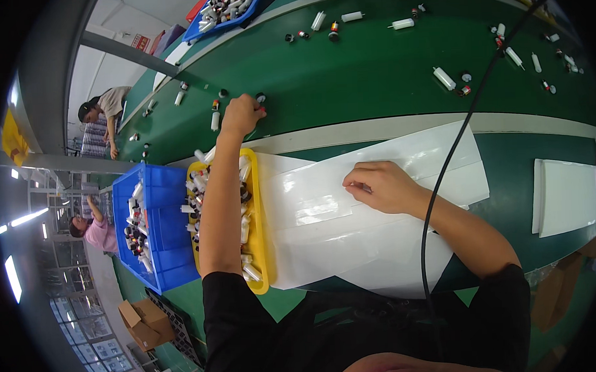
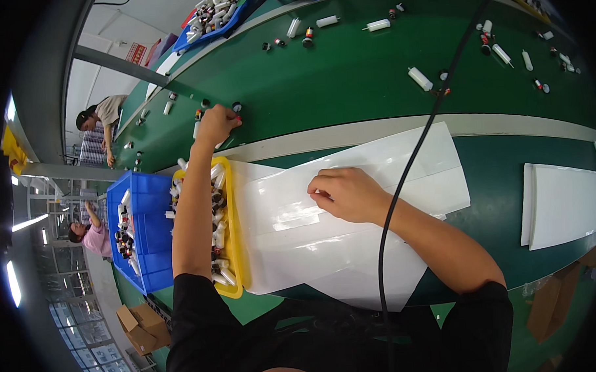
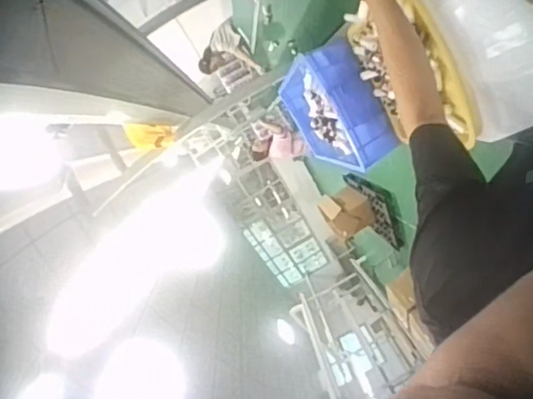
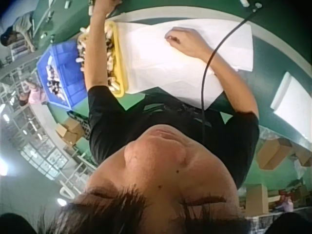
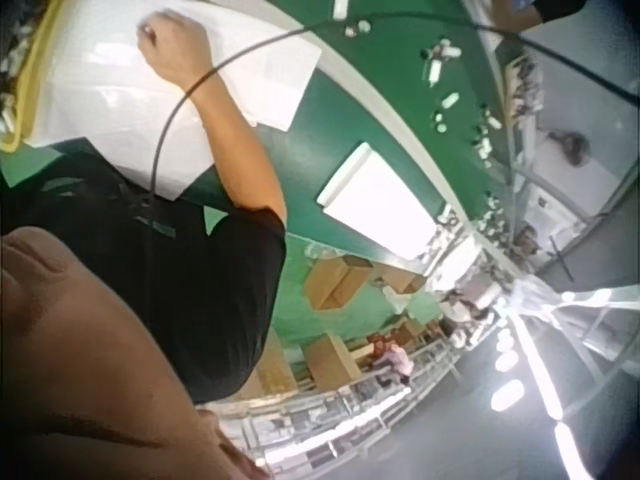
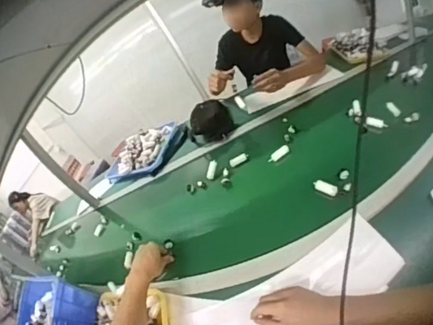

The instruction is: The person assembles small plastic components by hand, taking assembly parts from storage bins and putting them together to form markers or valves.

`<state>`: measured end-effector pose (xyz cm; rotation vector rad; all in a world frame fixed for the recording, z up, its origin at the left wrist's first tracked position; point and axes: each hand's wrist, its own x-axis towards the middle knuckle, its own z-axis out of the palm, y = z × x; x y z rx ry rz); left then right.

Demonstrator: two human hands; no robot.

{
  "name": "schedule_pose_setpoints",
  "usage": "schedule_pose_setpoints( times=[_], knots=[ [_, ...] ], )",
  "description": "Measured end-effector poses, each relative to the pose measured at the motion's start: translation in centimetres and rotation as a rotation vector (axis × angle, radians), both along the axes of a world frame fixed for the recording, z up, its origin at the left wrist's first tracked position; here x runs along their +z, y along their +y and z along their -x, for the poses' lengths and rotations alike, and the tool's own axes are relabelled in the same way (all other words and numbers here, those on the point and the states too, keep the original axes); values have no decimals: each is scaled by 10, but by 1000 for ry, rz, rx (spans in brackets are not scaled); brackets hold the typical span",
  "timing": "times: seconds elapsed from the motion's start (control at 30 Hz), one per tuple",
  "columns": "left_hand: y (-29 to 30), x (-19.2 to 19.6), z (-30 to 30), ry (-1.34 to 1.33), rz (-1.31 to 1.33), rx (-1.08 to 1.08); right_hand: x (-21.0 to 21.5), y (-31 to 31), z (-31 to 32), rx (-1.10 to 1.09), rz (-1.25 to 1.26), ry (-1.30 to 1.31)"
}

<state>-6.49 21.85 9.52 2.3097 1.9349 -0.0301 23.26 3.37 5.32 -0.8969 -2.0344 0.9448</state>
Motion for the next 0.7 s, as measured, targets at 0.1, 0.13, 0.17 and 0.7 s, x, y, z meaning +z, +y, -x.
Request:
schedule_pose_setpoints(
  times=[0.1, 0.13, 0.17, 0.7],
  knots=[
    [-16, 15, -8, -39, -57, 46, 9, -2, -1, 2, 75, -4],
    [-23, 22, -14, -89, -48, 72, 13, -1, -3, 0, 162, -20],
    [-33, 29, -19, -90, -50, 72, 15, -2, -3, -1, 160, -21],
    [-199, -8, -135, -2279, 490, 551, 31, -9, 8, -309, 293, 393]
  ],
)
